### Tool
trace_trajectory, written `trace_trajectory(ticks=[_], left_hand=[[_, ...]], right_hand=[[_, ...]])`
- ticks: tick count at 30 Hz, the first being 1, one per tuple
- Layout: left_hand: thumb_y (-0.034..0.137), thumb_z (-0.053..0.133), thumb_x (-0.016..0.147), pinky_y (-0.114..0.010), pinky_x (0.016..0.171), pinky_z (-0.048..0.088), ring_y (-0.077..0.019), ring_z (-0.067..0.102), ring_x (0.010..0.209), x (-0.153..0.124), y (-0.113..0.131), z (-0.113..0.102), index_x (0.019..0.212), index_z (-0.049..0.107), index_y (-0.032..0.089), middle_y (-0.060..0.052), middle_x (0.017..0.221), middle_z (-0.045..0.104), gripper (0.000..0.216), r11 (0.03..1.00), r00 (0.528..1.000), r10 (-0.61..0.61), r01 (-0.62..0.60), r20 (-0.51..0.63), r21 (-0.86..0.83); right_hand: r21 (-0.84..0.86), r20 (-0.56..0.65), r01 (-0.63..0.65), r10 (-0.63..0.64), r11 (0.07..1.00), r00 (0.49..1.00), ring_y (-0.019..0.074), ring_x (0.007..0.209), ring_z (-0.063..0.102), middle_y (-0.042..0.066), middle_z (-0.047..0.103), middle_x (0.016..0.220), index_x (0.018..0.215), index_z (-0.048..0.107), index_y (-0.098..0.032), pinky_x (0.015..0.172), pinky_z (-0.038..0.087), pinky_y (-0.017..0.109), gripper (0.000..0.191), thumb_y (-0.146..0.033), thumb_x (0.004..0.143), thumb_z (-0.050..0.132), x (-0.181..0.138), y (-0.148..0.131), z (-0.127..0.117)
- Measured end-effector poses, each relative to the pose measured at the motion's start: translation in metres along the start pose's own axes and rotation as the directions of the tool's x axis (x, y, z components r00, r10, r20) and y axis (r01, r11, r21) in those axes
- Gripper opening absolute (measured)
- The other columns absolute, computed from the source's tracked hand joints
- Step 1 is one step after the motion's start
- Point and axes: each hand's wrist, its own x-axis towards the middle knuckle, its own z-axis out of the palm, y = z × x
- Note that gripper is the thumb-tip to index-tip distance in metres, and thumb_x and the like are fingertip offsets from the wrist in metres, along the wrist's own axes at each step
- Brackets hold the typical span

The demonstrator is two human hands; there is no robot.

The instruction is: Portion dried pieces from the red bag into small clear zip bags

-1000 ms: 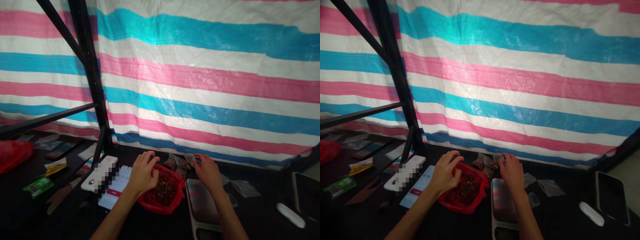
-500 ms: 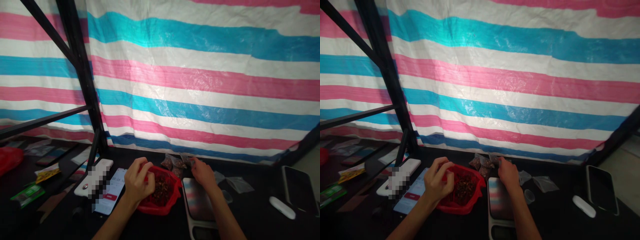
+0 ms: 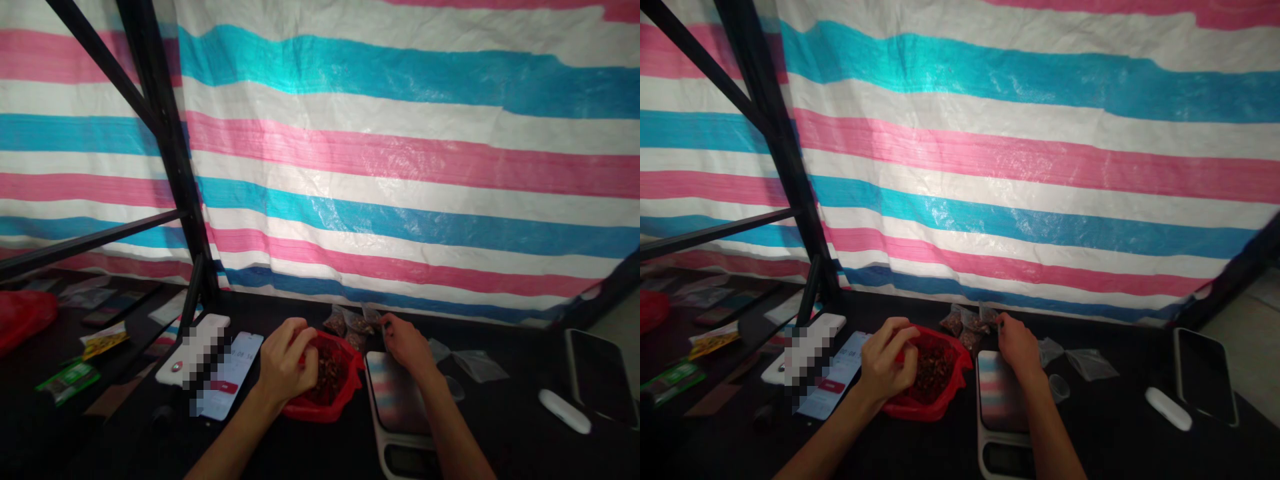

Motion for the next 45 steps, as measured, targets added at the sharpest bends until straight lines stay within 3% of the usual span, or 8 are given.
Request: trace_trajectory(ticks=[11,14,19,23,27,31,37,45], left_hand=[[0.009,0.044,0.086,-0.027,0.062,0.049,-0.0167,0.062,0.069,0.002,0.003,0.003,0.088,0.066,0.020,-0.007,0.081,0.067,0.025,0.966,0.961,0.144,-0.085,0.237,-0.244],[0.012,0.043,0.092,-0.026,0.063,0.047,-0.0157,0.062,0.070,0.004,0.008,0.004,0.095,0.066,0.020,-0.006,0.085,0.067,0.024,0.908,0.920,0.014,0.153,0.392,-0.391],[0.035,0.048,0.100,-0.025,0.062,0.047,-0.0148,0.061,0.068,0.006,0.020,0.013,0.100,0.067,0.020,-0.003,0.081,0.067,0.024,0.603,0.723,-0.262,0.639,0.639,-0.477],[0.046,0.052,0.098,-0.026,0.069,0.049,-0.0162,0.063,0.072,0.001,0.018,0.023,0.095,0.065,0.018,-0.002,0.079,0.068,0.031,0.398,0.657,-0.316,0.747,0.684,-0.533],[0.047,0.055,0.097,-0.025,0.071,0.049,-0.0157,0.063,0.075,-0.003,0.014,0.026,0.096,0.064,0.019,-0.001,0.081,0.069,0.030,0.324,0.644,-0.331,0.764,0.689,-0.558],[0.043,0.057,0.096,-0.024,0.071,0.048,-0.0149,0.063,0.075,-0.001,0.010,0.025,0.095,0.065,0.018,0.000,0.083,0.068,0.026,0.317,0.668,-0.315,0.744,0.674,-0.588],[0.041,0.052,0.098,-0.024,0.069,0.045,-0.0139,0.058,0.071,0.004,0.005,0.022,0.082,0.060,0.018,0.001,0.075,0.062,0.029,0.372,0.684,-0.281,0.724,0.673,-0.581],[0.027,0.053,0.089,-0.022,0.054,0.032,-0.0102,0.043,0.056,0.003,0.003,0.021,0.070,0.047,0.021,0.006,0.062,0.048,0.022,0.517,0.678,-0.332,0.712,0.656,-0.475]], right_hand=[[0.396,-0.254,0.217,-0.120,0.892,0.960,0.0186,0.077,0.069,0.003,0.070,0.088,0.114,0.062,-0.018,0.075,0.051,0.028,0.034,-0.023,0.085,0.047,0.000,-0.005,-0.007],[0.466,-0.346,0.367,-0.216,0.805,0.913,0.0184,0.079,0.067,0.004,0.068,0.089,0.113,0.063,-0.018,0.079,0.052,0.029,0.032,-0.026,0.086,0.047,-0.011,-0.022,-0.010],[0.592,-0.432,0.598,-0.413,0.541,0.801,0.0170,0.081,0.066,0.004,0.069,0.094,0.116,0.064,-0.022,0.079,0.054,0.029,0.029,-0.025,0.090,0.053,-0.040,-0.059,-0.005],[0.643,-0.375,0.593,-0.475,0.485,0.796,0.0162,0.083,0.067,0.003,0.069,0.094,0.124,0.062,-0.023,0.084,0.055,0.030,0.034,-0.022,0.092,0.053,-0.053,-0.075,0.006],[0.634,-0.343,0.581,-0.489,0.510,0.802,0.0196,0.103,0.067,0.006,0.070,0.110,0.131,0.060,-0.025,0.101,0.051,0.038,0.038,-0.026,0.093,0.057,-0.052,-0.074,0.017],[0.657,-0.353,0.576,-0.477,0.487,0.805,0.0197,0.101,0.067,0.004,0.071,0.103,0.132,0.060,-0.025,0.101,0.050,0.038,0.040,-0.026,0.092,0.060,-0.050,-0.073,0.016],[0.747,-0.335,0.524,-0.451,0.408,0.828,0.0150,0.074,0.066,-0.002,0.066,0.083,0.131,0.055,-0.025,0.079,0.056,0.029,0.039,-0.026,0.092,0.058,-0.051,-0.078,0.015],[0.597,-0.484,0.543,-0.275,0.590,0.831,0.0177,0.082,0.065,0.003,0.067,0.091,0.111,0.061,-0.021,0.082,0.053,0.031,0.022,-0.032,0.093,0.056,-0.046,-0.075,0.025]])
